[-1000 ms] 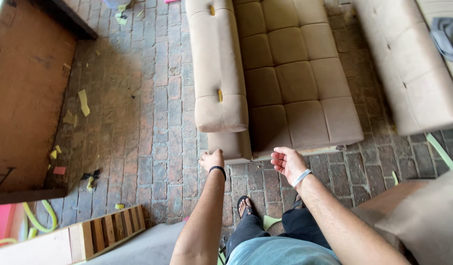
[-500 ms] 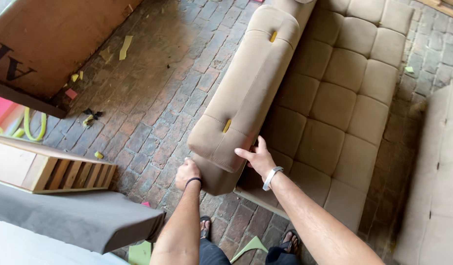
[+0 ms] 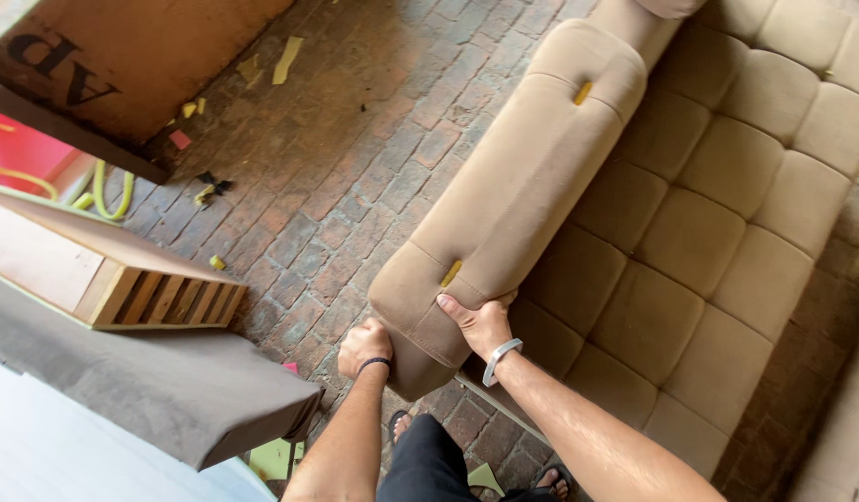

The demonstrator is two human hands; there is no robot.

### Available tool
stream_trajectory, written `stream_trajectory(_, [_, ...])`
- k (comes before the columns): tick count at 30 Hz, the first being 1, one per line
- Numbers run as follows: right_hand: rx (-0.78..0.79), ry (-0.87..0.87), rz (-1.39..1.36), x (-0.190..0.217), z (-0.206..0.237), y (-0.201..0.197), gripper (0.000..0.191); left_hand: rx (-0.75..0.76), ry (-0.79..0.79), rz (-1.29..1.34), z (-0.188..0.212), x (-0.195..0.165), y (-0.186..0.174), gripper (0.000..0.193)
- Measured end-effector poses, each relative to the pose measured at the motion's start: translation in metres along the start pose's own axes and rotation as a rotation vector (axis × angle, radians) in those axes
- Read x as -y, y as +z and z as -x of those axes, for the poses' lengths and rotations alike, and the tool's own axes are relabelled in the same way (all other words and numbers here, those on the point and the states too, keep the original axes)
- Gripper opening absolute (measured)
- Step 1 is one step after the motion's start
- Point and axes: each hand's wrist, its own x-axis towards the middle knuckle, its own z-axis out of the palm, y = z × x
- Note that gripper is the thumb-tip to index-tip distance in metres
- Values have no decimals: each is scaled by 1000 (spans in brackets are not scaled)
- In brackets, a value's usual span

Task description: The person uses a pneumatic nail gun to attach fabric to the wooden frame of a sofa. They also handle and position large sofa cushions and armrests, working alongside another person in a workshop environment.

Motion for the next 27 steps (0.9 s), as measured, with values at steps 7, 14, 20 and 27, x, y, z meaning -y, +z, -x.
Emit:
stream_trajectory(7, [71,55,29,12,-7,-4,96,65,-42,-12,1,-8,-11,60])
stream_trajectory(14, [-56,186,-6,25,-4,-1,103,63,94,-63,-2,-9,-3,61])
stream_trajectory(20, [-209,269,137,37,-30,46,147,90,148,-82,-48,-12,-7,61])
stream_trajectory(27, [49,371,-82,81,-65,105,93,100,143,-65,-128,-18,-38,60])
